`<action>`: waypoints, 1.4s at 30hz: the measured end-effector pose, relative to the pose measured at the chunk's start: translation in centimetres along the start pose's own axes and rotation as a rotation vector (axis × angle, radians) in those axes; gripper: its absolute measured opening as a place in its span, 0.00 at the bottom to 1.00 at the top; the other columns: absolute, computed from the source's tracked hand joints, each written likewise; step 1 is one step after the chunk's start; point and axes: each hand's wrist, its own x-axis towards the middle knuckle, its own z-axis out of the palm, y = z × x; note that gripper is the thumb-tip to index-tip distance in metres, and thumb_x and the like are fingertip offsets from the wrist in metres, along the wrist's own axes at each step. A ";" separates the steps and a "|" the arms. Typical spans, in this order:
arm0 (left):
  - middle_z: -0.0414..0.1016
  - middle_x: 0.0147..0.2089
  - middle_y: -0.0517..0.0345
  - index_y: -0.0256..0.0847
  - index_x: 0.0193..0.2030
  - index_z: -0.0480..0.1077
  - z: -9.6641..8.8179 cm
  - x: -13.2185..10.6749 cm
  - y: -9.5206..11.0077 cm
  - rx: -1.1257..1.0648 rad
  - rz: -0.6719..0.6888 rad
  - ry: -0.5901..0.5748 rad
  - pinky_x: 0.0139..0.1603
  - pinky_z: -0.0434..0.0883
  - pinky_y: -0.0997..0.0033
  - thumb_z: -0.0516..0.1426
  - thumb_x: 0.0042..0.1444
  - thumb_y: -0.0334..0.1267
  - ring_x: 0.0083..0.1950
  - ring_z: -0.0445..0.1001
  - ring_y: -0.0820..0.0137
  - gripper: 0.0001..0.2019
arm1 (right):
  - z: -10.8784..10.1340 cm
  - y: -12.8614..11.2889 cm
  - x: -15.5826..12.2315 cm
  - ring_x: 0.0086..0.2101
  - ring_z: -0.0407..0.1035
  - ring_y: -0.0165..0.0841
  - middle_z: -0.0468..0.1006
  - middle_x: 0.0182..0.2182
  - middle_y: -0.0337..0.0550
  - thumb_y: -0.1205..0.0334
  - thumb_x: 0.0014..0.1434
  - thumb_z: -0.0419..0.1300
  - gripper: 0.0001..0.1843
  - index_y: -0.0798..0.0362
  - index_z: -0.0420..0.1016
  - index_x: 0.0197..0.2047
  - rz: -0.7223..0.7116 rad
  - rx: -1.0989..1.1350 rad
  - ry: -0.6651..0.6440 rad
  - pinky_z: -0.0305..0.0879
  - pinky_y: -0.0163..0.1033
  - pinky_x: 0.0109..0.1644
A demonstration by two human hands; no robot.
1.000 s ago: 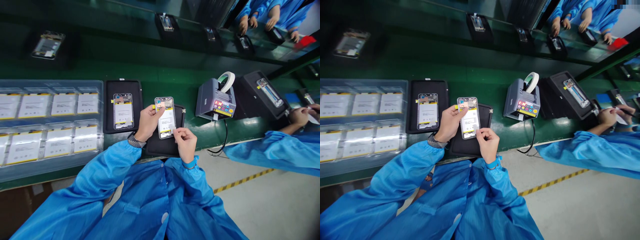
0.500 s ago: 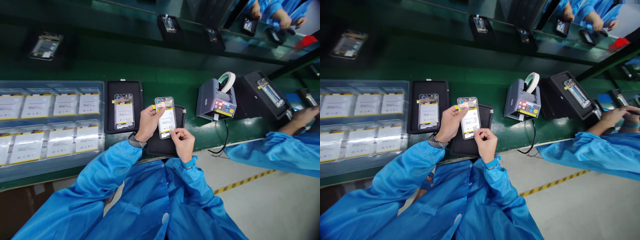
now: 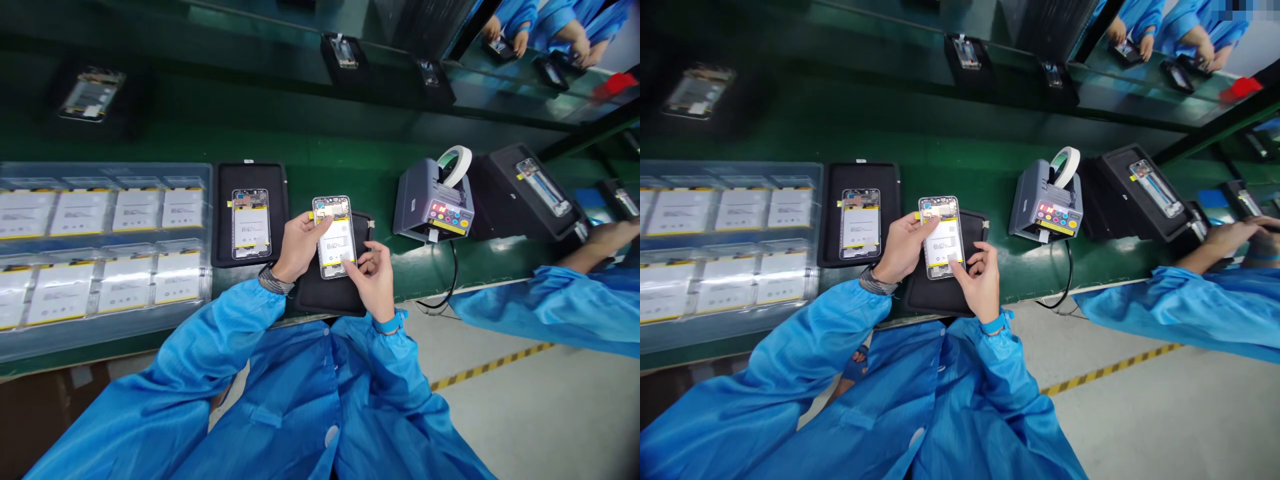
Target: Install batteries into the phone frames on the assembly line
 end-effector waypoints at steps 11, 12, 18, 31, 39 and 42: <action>0.86 0.43 0.50 0.35 0.44 0.79 0.0 0.0 0.4 -0.045 -0.022 -0.032 0.47 0.79 0.63 0.76 0.44 0.49 0.43 0.84 0.61 0.26 | 1.7 -0.2 0.9 0.18 0.64 0.28 0.77 0.24 0.36 0.30 0.60 0.63 0.30 0.51 0.74 0.42 0.160 0.198 -0.119 0.65 0.33 0.17; 0.86 0.43 0.50 0.35 0.45 0.79 0.0 0.0 0.4 -0.043 -0.020 -0.030 0.47 0.79 0.63 0.76 0.45 0.49 0.43 0.84 0.60 0.25 | 1.7 -0.3 0.8 0.18 0.65 0.28 0.78 0.24 0.36 0.31 0.58 0.66 0.29 0.50 0.74 0.43 0.160 0.193 -0.143 0.65 0.33 0.18; 0.86 0.43 0.49 0.35 0.45 0.79 0.0 0.0 0.4 -0.049 -0.013 -0.042 0.46 0.79 0.63 0.76 0.45 0.49 0.42 0.84 0.60 0.26 | 1.5 -0.7 0.5 0.16 0.65 0.27 0.76 0.21 0.32 0.35 0.58 0.69 0.29 0.51 0.71 0.48 0.137 0.210 -0.198 0.64 0.32 0.18; 0.78 0.62 0.33 0.32 0.66 0.69 -0.8 -0.1 -0.1 0.541 -0.048 -0.247 0.59 0.76 0.48 0.61 0.63 0.60 0.59 0.80 0.46 0.36 | -1.0 -0.4 -1.6 0.11 0.56 0.26 0.75 0.19 0.31 0.35 0.58 0.66 0.29 0.48 0.61 0.45 0.313 0.072 -0.330 0.47 0.30 0.14; 0.53 0.79 0.31 0.33 0.77 0.53 -2.3 0.5 0.2 0.971 0.515 -0.075 0.80 0.53 0.44 0.58 0.67 0.47 0.82 0.50 0.50 0.37 | -4.2 -0.6 -2.1 0.22 0.71 0.37 0.81 0.29 0.41 0.36 0.65 0.62 0.45 0.57 0.58 0.72 0.040 -0.375 -0.248 0.71 0.41 0.27; 0.49 0.81 0.30 0.34 0.74 0.57 -2.6 0.4 -0.1 1.097 0.532 -0.252 0.80 0.52 0.40 0.59 0.66 0.45 0.82 0.47 0.48 0.34 | -5.5 0.0 -3.6 0.53 0.76 0.54 0.77 0.58 0.62 0.38 0.60 0.70 0.52 0.54 0.55 0.77 -0.270 -0.635 -0.218 0.76 0.59 0.55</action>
